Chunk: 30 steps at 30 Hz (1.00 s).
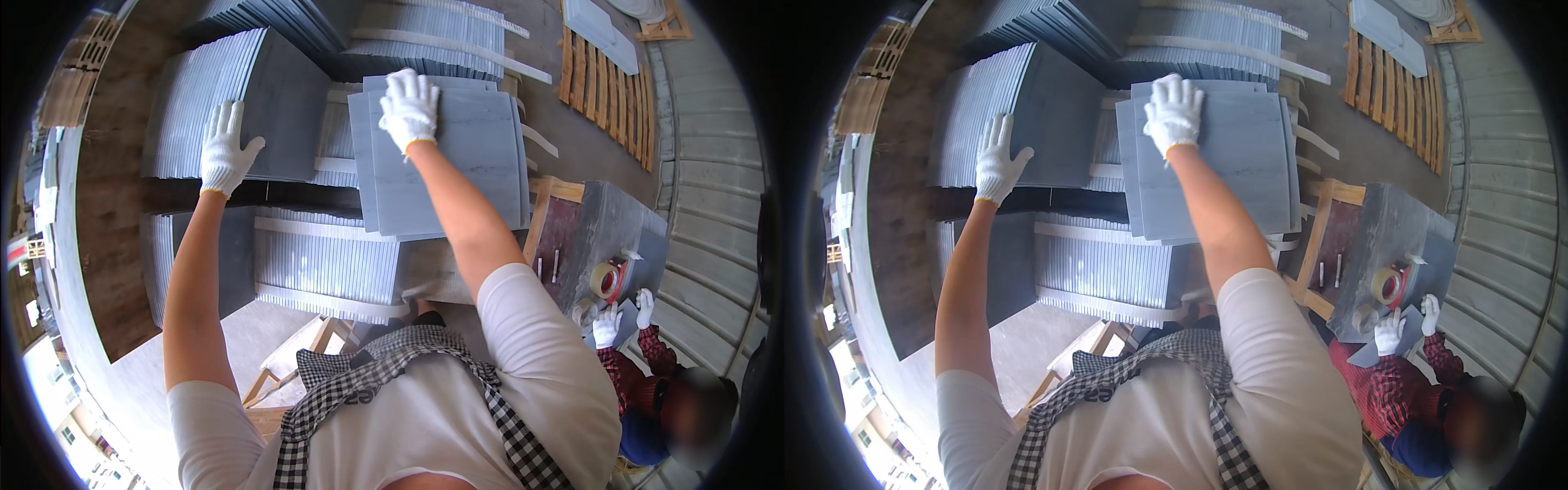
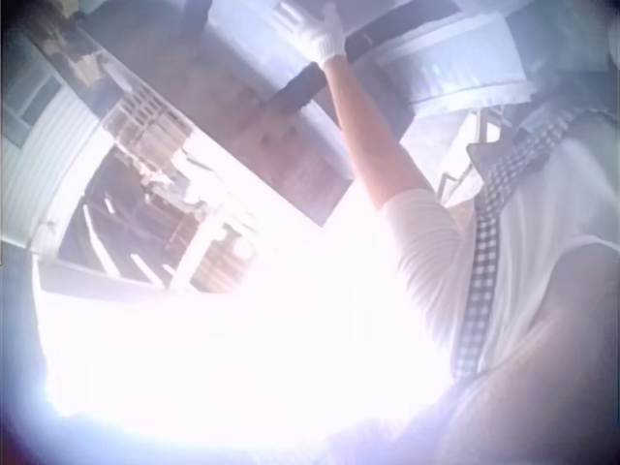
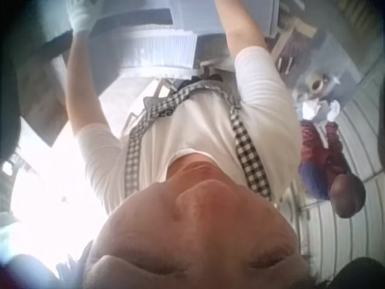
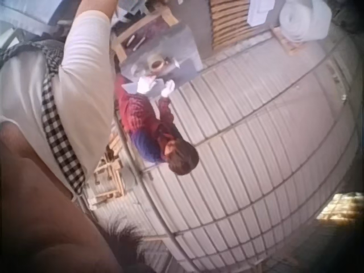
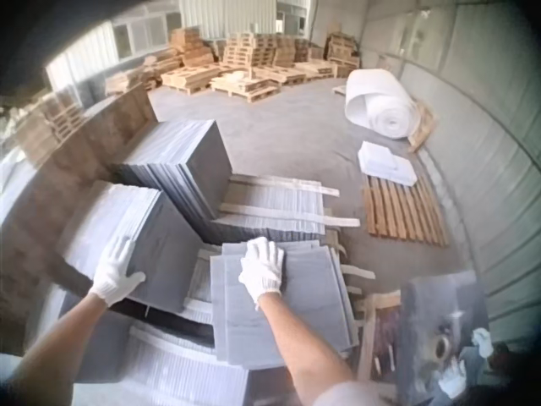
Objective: The person repeatedly picks up stacks of gray rectangular sheets from a wooden rack and places them onto a nearby table. The person wears white gloves and a checkered apron. A coworker is visible in the background working at the same table.
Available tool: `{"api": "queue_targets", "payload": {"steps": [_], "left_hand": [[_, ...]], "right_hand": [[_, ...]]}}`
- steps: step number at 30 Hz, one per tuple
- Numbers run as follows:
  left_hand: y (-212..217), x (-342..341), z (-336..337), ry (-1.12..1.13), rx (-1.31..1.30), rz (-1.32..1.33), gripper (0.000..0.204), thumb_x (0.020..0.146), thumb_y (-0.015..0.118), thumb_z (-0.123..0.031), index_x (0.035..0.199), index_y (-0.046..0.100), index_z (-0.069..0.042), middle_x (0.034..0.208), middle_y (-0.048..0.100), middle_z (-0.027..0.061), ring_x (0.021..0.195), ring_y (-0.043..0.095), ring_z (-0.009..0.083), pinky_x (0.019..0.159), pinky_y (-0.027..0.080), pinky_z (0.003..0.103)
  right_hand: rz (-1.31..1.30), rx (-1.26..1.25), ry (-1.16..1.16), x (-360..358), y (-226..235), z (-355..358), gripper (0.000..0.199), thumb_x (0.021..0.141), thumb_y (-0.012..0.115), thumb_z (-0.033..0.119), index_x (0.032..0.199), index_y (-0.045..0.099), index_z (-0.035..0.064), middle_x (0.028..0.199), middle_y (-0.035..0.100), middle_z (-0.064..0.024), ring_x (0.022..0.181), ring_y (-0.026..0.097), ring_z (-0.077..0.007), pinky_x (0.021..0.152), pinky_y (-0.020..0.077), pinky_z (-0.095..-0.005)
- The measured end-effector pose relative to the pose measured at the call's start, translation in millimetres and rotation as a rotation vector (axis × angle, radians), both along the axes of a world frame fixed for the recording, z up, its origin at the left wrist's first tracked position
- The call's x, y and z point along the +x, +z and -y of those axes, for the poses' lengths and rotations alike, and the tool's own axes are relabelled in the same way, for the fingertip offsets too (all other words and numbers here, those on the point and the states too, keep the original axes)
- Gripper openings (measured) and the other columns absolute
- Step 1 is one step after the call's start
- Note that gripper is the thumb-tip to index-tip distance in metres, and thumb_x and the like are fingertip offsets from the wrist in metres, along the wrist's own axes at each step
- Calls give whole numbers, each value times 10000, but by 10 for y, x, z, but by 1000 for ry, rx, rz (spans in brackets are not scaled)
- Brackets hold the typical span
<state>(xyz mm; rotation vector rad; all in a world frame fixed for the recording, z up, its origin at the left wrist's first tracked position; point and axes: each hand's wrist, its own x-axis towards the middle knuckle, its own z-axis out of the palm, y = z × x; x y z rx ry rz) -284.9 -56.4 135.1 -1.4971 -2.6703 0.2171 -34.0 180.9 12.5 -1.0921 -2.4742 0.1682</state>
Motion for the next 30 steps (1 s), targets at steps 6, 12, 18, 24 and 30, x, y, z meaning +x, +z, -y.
{"api": "queue_targets", "payload": {"steps": [6,12,18,24,30], "left_hand": [[22,19,-13,4,-10,26,831,943,660,-457,1615,288,-141,1689,248,132,1567,193,335,1283,174,435],[78,39,67,4,35,24,852,896,710,-368,1600,309,-104,1664,284,168,1547,235,355,1262,220,462],[317,300,-58,-15,198,91,762,767,797,-311,1408,495,-33,1379,518,217,1293,483,421,1101,397,508],[-7,1065,574,39,468,-10,701,715,821,-338,1284,545,-36,1342,504,173,1313,431,372,1086,363,491],[-215,1113,1988,592,531,-96,747,820,747,-308,1445,469,-6,1509,435,251,1449,340,453,1189,269,558]], "right_hand": [[-130,-15,232,90,148,886,441,858,729,271,1260,617,127,1345,511,-122,1260,452,-348,1112,339,-526],[-66,-144,292,743,340,1528,468,863,710,255,1290,597,100,1365,499,-126,1267,453,-341,1113,346,-517],[100,-101,236,1360,765,1718,459,857,696,166,1297,579,111,1288,534,-82,1150,532,-287,977,410,-466],[162,90,22,2133,21,1489,452,956,644,232,1390,565,135,1486,508,-151,1304,485,-370,1110,378,-526],[66,-405,-110,2275,159,1425,389,984,631,184,1372,610,171,1522,484,-84,1251,530,-290,888,563,-372]]}}
